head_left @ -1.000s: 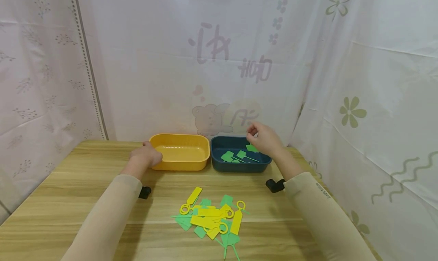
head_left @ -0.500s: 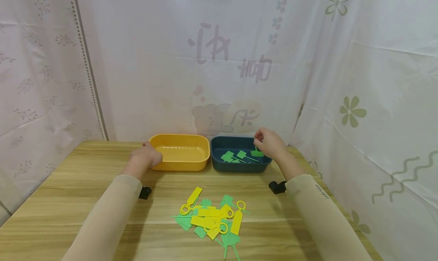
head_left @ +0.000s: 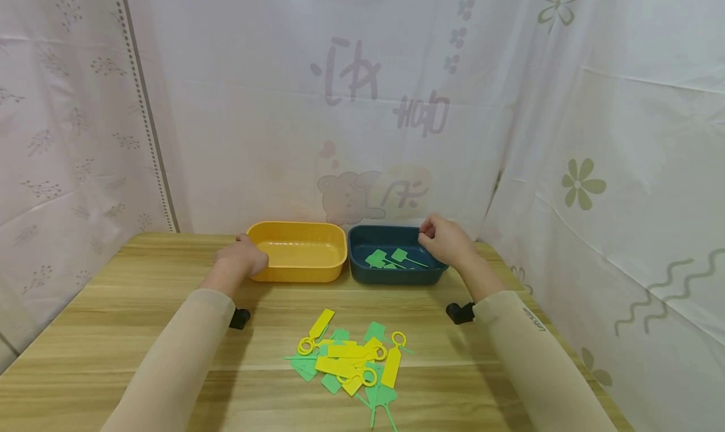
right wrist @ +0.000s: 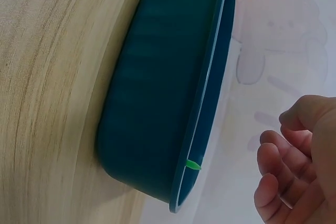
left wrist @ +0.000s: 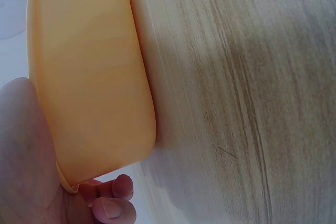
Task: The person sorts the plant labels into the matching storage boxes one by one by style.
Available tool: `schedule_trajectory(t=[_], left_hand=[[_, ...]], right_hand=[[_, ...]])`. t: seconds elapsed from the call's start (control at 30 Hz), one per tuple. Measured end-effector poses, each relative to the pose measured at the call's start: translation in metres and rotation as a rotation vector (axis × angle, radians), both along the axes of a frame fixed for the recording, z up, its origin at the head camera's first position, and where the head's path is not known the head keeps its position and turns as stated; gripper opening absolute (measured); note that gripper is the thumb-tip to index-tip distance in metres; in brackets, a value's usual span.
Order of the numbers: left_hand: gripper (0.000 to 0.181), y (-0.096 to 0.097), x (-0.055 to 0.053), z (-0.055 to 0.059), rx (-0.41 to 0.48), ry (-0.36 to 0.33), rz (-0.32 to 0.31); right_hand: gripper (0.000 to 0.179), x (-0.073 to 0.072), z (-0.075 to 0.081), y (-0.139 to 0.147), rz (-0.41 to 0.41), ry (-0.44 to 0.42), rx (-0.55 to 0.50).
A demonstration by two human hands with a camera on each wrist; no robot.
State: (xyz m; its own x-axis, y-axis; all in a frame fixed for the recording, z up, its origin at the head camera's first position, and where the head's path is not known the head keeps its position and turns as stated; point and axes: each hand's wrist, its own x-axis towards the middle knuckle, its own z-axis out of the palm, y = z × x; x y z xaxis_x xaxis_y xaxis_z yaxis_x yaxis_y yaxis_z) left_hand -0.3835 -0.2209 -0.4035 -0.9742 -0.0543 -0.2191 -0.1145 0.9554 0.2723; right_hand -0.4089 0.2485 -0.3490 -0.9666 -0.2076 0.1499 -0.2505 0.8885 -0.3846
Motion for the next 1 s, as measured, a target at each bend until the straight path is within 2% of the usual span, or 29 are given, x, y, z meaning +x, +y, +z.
schedule_trajectory(t=[0.37,0.6,0.87,1.0], left_hand=[[0.089,-0.001,0.001,0.001,-0.008,-0.002,-0.007],[0.089,-0.001,0.001,0.000,0.001,0.002,-0.004],[0.089,-0.003,-0.006,-0.003,-0.004,-0.012,-0.004],[0.089,-0.002,-0.005,-0.003,-0.003,-0.009,-0.003]], right_hand=[[0.028,0.003,0.001,-0.006,0.012,0.012,0.002],[0.025,0.009,-0.004,-0.023,0.067,0.028,0.005],[0.019,0.030,-0.004,-0.061,0.174,0.054,0.032],[0.016,0.042,-0.008,-0.083,0.226,0.039,0.039]])
